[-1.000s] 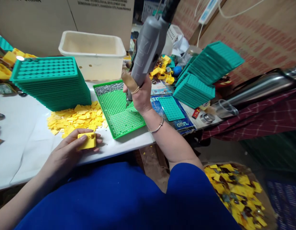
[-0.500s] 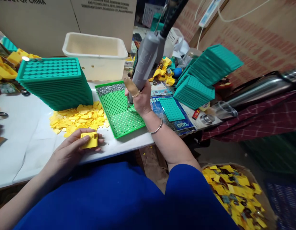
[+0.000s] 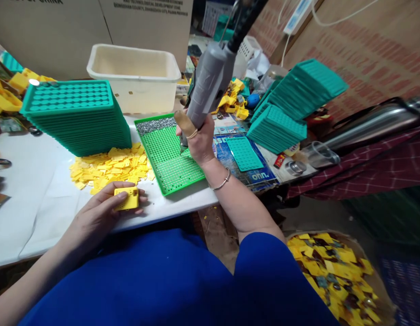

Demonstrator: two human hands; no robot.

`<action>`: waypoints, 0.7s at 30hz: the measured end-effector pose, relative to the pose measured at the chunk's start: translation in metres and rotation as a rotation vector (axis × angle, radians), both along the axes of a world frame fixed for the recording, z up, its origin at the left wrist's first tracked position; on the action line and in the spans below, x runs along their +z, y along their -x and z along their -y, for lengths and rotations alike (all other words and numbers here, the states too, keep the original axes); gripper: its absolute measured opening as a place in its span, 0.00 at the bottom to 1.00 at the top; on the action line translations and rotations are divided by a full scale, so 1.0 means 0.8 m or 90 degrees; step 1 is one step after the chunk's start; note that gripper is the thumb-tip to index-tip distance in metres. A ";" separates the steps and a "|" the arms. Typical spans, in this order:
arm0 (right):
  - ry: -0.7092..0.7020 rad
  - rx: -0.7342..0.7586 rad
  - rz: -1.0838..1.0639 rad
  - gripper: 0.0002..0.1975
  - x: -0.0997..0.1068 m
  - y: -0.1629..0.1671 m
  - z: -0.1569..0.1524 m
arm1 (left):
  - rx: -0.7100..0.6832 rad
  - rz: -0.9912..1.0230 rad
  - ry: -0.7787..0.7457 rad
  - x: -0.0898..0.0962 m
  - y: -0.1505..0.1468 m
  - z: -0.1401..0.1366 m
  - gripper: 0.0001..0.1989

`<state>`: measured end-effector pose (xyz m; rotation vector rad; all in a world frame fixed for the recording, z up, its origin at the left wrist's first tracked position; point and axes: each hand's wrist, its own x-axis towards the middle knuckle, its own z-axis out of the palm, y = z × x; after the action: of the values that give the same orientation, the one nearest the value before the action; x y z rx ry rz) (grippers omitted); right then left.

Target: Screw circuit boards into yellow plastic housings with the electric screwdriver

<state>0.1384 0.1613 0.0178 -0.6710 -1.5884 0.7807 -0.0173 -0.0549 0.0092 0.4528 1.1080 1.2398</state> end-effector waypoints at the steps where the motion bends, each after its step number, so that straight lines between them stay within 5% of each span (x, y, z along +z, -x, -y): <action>1: 0.002 0.013 -0.017 0.22 0.001 0.000 0.001 | -0.001 0.000 0.000 0.000 0.000 0.000 0.11; 21: 0.034 0.053 -0.047 0.18 0.002 0.002 -0.001 | 0.020 0.015 -0.004 -0.002 0.000 -0.001 0.10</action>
<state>0.1365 0.1625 0.0196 -0.6112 -1.5406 0.9025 -0.0174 -0.0539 0.0076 0.4264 1.0954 1.2745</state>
